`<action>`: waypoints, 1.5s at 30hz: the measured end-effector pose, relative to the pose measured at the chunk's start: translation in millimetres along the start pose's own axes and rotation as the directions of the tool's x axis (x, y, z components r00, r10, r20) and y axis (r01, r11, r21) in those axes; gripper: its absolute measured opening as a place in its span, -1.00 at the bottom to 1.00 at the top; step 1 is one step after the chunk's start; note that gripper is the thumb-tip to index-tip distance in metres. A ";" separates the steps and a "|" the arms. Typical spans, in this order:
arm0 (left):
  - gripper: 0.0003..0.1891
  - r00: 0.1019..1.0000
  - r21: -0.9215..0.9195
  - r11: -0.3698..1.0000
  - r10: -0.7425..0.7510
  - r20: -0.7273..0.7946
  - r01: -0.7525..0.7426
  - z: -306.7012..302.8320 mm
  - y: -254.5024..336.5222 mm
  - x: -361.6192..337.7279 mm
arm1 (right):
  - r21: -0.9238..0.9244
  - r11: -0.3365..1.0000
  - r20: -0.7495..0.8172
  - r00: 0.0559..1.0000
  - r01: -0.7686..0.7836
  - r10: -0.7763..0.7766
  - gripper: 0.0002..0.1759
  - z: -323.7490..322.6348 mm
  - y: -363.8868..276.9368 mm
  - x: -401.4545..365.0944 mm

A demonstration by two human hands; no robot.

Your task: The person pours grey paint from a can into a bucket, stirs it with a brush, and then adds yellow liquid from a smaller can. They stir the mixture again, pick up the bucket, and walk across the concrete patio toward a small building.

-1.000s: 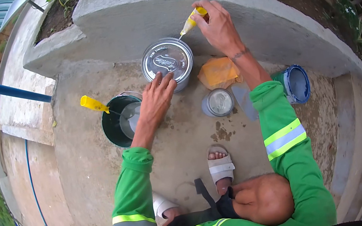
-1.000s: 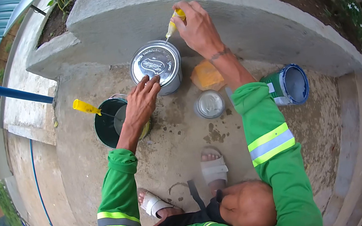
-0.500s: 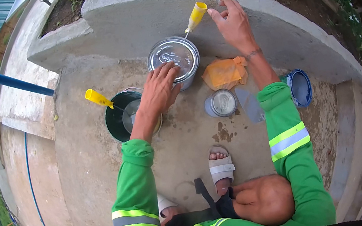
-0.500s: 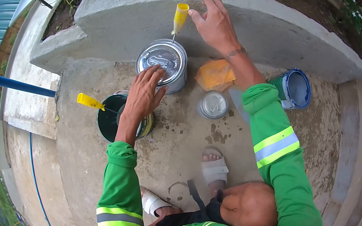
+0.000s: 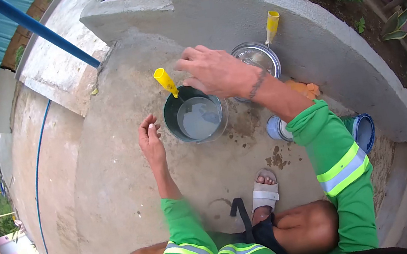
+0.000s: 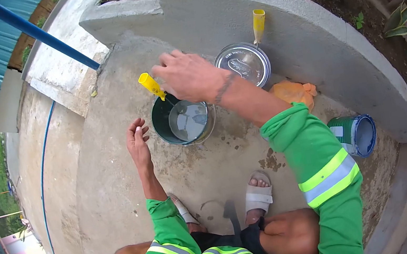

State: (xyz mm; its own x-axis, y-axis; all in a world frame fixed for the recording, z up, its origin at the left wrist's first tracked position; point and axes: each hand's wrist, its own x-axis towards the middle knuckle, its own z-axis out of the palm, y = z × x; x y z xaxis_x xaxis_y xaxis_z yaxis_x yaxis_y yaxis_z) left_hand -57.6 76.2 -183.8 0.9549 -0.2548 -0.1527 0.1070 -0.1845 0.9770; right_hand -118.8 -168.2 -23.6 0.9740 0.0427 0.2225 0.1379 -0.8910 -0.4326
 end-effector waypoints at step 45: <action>-0.71 0.985 -0.199 0.973 -0.136 -0.104 0.114 49.5 -14.5 -87.5 | -0.138 0.844 0.390 0.755 -0.518 0.527 -0.62 49.2 -14.3 -108.9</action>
State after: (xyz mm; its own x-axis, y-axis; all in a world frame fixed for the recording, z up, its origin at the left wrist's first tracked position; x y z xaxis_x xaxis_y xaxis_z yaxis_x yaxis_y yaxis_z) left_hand -156.4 54.3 -192.0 0.9549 -0.1272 -0.2682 0.2680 -0.0193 0.9632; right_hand -218.0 -137.9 -84.7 0.8784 -0.2605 -0.4007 -0.4124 -0.8368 -0.3601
